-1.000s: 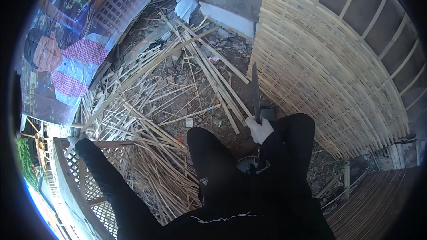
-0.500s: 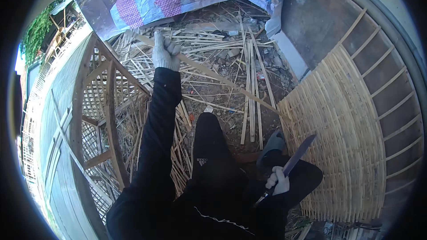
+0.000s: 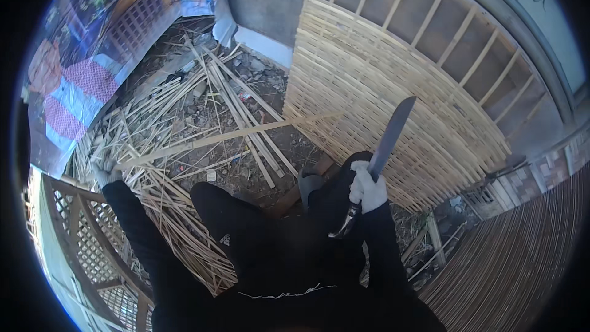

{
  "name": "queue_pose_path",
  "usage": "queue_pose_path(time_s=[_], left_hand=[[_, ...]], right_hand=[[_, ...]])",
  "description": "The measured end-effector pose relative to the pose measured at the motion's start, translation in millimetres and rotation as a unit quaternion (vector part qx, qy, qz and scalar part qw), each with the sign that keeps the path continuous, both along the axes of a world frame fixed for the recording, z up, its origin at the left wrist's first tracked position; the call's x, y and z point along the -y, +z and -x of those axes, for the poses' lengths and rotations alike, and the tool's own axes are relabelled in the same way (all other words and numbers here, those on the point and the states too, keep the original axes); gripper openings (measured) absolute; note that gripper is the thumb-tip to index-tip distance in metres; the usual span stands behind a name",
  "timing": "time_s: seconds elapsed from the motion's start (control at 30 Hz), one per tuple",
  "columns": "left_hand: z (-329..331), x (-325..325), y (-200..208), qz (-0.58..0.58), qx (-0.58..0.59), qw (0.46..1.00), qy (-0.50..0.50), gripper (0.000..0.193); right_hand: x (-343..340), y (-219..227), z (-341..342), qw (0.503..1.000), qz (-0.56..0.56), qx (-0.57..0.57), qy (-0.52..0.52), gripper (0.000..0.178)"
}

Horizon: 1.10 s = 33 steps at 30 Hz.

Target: The recorder uses a machete to shave and split bamboo poles into thin strips for crafting.

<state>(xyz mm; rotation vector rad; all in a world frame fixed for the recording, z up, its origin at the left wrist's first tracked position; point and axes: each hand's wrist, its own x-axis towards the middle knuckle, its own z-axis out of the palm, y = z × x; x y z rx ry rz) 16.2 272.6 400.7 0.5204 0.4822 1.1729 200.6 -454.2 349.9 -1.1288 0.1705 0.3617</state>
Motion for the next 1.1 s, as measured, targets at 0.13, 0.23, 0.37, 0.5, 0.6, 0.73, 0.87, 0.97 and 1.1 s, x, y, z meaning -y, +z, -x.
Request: queue_pose_path(time_s=[0.13, 0.23, 0.37, 0.5, 0.6, 0.73, 0.87, 0.97, 1.1], left_hand=[[58.0, -54.0, -64.3, 0.116, -0.027, 0.993, 0.009, 0.049], [81.5, -61.5, -90.3, 0.127, -0.023, 0.991, -0.040, 0.050], [88.6, -63.0, -106.6, 0.177, -0.065, 0.979, -0.073, 0.051], [81.9, -78.0, -124.3, 0.233, 0.048, 0.962, -0.132, 0.040], [78.8, -91.0, -138.5, 0.217, 0.018, 0.955, -0.203, 0.048], [71.3, -98.7, -146.7, 0.215, 0.015, 0.932, -0.292, 0.040], [54.0, -99.5, -150.4, 0.268, 0.081, 0.905, -0.320, 0.042], [28.5, -103.1, -157.6, 0.204, 0.012, 0.957, -0.205, 0.045], [-19.5, -93.8, -151.3, -0.024, -0.404, 0.910, -0.090, 0.078]], right_hand=[[15.5, -4.8, -20.6, 0.996, 0.019, -0.033, -0.082, 0.016], [26.0, -12.4, -29.2, 0.985, -0.004, -0.053, -0.167, 0.017], [34.9, -18.6, -38.0, 0.974, -0.035, -0.039, -0.219, 0.017], [38.8, -24.0, -52.4, 0.969, 0.013, -0.070, -0.235, 0.020], [39.8, -31.7, -58.3, 0.962, -0.007, -0.074, -0.262, 0.016], [39.5, -39.5, -54.8, 0.953, -0.097, -0.051, -0.281, 0.019], [40.5, -35.3, -47.9, 0.951, -0.088, -0.022, -0.295, 0.018], [39.4, -25.7, -44.4, 0.951, -0.078, -0.007, -0.299, 0.015], [28.7, -11.3, -38.6, 0.940, -0.076, 0.021, -0.333, 0.012]])
